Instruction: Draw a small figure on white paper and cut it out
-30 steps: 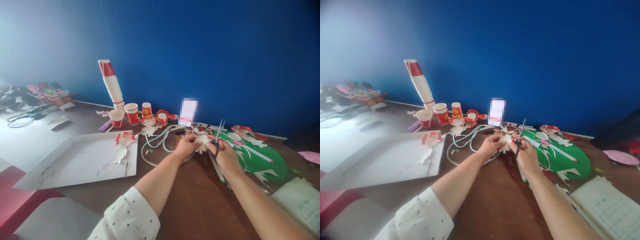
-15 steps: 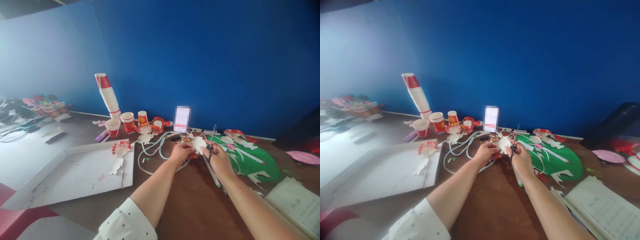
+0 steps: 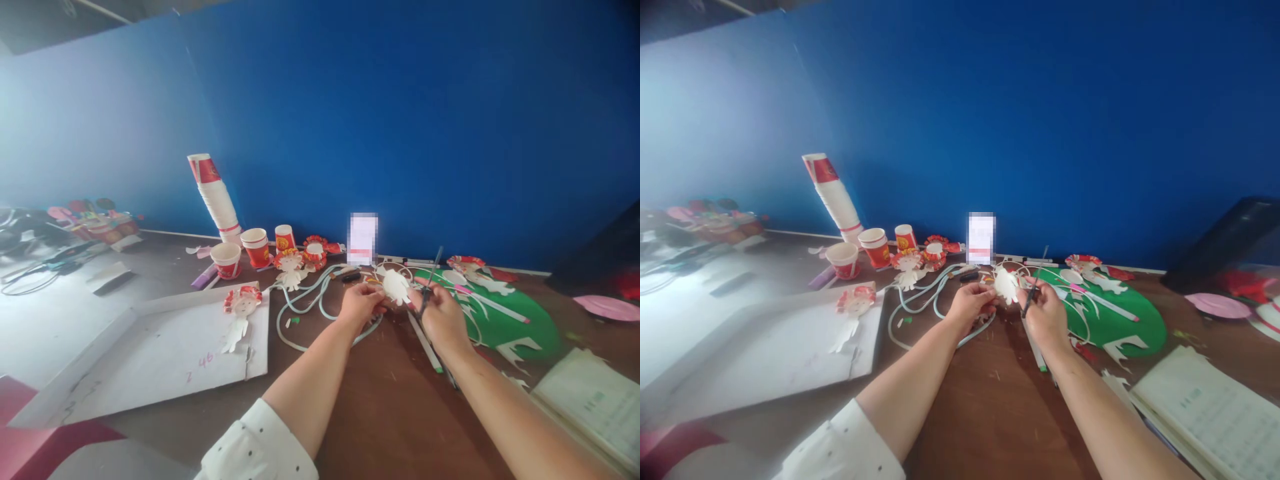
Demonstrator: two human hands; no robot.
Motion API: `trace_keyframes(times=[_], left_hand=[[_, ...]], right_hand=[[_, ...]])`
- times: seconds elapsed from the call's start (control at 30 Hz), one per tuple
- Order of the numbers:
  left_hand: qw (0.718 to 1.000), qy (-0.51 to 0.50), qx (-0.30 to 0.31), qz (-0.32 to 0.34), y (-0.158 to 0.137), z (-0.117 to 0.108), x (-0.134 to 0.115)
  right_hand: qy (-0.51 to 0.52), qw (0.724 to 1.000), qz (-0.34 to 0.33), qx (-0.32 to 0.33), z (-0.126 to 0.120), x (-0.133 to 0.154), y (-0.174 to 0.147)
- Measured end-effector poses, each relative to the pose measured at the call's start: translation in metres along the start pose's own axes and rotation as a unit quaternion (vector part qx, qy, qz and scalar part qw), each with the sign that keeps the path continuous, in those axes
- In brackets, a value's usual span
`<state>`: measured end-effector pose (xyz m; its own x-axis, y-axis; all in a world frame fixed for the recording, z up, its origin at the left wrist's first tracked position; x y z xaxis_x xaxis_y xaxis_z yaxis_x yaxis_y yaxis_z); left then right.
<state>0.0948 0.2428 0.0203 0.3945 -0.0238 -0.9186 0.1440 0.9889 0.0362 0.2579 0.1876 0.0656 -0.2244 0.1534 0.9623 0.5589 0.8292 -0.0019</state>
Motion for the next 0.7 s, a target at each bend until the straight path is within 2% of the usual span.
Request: trace_keyframes(times=[0.1,0.23,0.37,0.5,0.7], left_hand=[[0.999,-0.021,-0.033,0.011,0.002,-0.006,-0.002],[0.997,-0.061,-0.052,0.017,0.006,-0.011,-0.002],[0.992,-0.106,-0.056,0.037,0.009,-0.013,-0.006],[0.985,-0.131,-0.087,0.072,0.013,-0.020,-0.008],[0.967,-0.187,-0.145,0.094,0.016,-0.028,-0.009]], right_hand=[[0.048,0.999,0.006,-0.011,-0.002,0.001,-0.001],[0.116,0.989,0.018,0.088,0.013,0.004,-0.009],[0.036,0.979,0.029,0.196,0.033,0.004,-0.023],[-0.026,0.956,0.060,0.287,0.050,-0.004,-0.036],[-0.052,0.946,0.079,0.310,0.058,-0.008,-0.039]])
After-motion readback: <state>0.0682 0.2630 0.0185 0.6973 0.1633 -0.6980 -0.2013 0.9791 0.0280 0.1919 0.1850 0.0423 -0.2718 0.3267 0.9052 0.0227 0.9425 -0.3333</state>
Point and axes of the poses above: each hand's wrist, its own y-axis towards the middle knuckle, its own z-axis out of the palm, x = y × z, the point moved 8 cm from there along y, towards the middle knuckle, and after that the axes turned 15 degrees about z, right-handed, at the moved point
